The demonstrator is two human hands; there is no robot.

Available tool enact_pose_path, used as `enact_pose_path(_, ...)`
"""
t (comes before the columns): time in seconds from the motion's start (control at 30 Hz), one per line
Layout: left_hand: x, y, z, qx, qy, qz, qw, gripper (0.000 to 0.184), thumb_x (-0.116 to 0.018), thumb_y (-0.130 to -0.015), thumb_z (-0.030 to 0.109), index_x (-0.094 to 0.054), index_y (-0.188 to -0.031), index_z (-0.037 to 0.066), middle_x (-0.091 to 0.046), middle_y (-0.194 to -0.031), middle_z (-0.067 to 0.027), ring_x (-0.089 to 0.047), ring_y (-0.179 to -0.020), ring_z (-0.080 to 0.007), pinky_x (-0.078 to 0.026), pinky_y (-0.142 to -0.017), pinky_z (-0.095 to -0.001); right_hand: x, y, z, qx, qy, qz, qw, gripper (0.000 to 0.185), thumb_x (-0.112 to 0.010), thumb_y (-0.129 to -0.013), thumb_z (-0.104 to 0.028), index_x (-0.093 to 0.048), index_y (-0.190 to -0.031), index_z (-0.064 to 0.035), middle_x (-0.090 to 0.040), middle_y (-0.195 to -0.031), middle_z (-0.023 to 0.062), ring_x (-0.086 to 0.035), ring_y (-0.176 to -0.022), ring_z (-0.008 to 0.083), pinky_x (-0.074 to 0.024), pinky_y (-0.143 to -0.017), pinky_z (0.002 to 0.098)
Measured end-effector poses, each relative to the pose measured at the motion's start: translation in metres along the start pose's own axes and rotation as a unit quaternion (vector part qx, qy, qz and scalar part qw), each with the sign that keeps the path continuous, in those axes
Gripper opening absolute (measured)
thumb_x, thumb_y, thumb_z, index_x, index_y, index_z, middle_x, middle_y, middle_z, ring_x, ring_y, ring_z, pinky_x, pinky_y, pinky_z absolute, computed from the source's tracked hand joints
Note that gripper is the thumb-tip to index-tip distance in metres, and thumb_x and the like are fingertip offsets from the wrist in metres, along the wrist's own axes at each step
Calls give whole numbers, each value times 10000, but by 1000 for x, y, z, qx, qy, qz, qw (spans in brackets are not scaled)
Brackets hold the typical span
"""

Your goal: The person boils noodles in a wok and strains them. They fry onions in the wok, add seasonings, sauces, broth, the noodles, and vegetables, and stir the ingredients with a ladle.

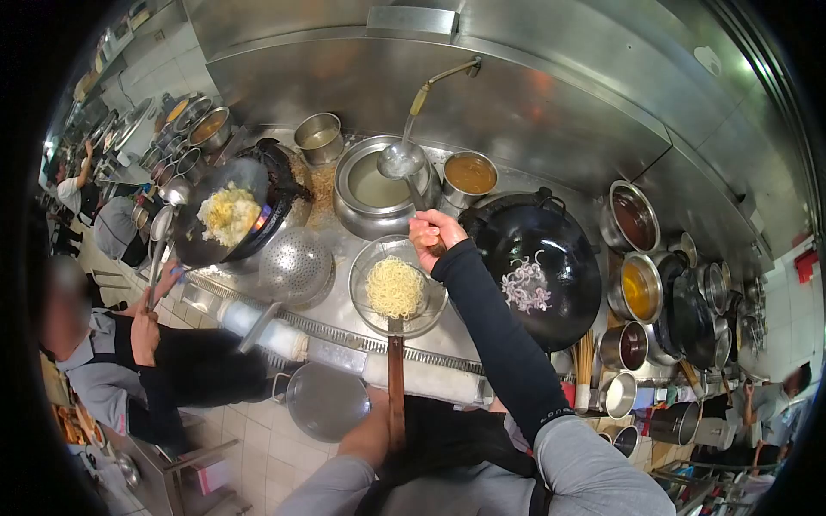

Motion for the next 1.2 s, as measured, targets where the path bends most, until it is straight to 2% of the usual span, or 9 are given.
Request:
enact_pose_path(0.2, 8, 5, 8, -10, -8, 1, 1000, 597, -681, -839, 458, -589, -1250, 35, -660, -1197, -188, -628, -1111, -348, -495, -924, -405, 0, -5, 7, -27, -29, -6, 999, 165, -562, -934, -52, -425, -944, 39, -473, -682, 33, -449, -486, 72, -398, -393, 190)
enact_pose_path(0.4, 12, 14, 11, -22, -13, 13, 1000, 634, -680, -837, 487, -574, -1279, 44, -652, -1223, -175, -621, -1129, -341, -492, -933, -401, 8, -18, 11, -42, -59, -16, 997, 235, -559, -935, -50, -420, -1053, 99, -479, -730, 59, -441, -475, 86, -398, -388, 209)
enact_pose_path(0.5, 12, 18, 12, -28, -24, 15, 999, 653, -680, -836, 501, -567, -1294, 49, -649, -1235, -169, -617, -1139, -337, -491, -938, -399, 3, -19, 17, -45, -51, -5, 998, 189, -549, -923, -36, -412, -795, -13, -450, -639, 15, -420, -452, 68, -398, -400, 189)
enact_pose_path(0.6, 16, 20, 25, 13, -50, -65, 997, 614, -654, -873, 369, -493, -1349, 16, -525, -1390, -231, -552, -1225, -370, -460, -1013, -419, 2, -26, 20, -63, -51, -21, 996, 204, -535, -923, -31, -398, -771, -34, -434, -624, 6, -415, -450, 66, -401, -410, 188)
enact_pose_path(0.7, 10, 13, 34, -90, -61, -110, 988, 555, -633, -895, 331, -505, -1337, 20, -536, -1387, -209, -551, -1235, -355, -462, -1016, -406, -1, -28, 21, -68, -57, -18, 996, 203, -521, -928, -34, -394, -769, -40, -428, -618, 3, -412, -449, 67, -405, -417, 189)
enact_pose_path(0.8, 8, 8, 28, -93, -82, -113, 986, 520, -596, -919, 294, -497, -1353, 24, -599, -1323, -183, -577, -1197, -360, -475, -994, -399, -3, -30, 20, -59, -57, -9, 997, 215, -515, -930, -38, -390, -755, -49, -421, -609, 0, -408, -448, 68, -404, -414, 190)
enact_pose_path(0.9, 41, 47, 94, 22, -50, -130, 990, 429, -575, -931, 261, -560, -1286, 19, -686, -1156, -167, -686, -994, -330, -548, -820, -408, -5, -30, 20, -54, -57, -2, 997, 226, -513, -929, -39, -389, -741, -56, -415, -604, -1, -404, -445, 72, -405, -414, 190)
enact_pose_path(1.0, 10, 5, 27, -215, -102, -45, 970, 315, -576, -931, 218, -618, -1169, 16, -717, -931, -157, -712, -717, -265, -546, -595, -387, -4, -30, 19, -48, -62, -4, 997, 235, -510, -926, -37, -387, -727, -61, -410, -598, -2, -401, -442, 75, -404, -413, 192)
enact_pose_path(1.2, 38, 40, 81, -58, -38, -105, 992, 243, -588, -915, 150, -637, -1100, -1, -688, -741, -146, -652, -546, -219, -505, -476, -370, 0, -32, 17, -62, -74, -5, 995, 239, -506, -926, -42, -391, -717, -68, -406, -589, -5, -398, -439, 77, -393, -407, 199)
Point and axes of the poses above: each hand's wrist, its own y-axis away from the middle knuckle, its own x-axis out of the back of the hand, z = x × y, the point moved 7 cm from there along -y, towards the middle knuckle
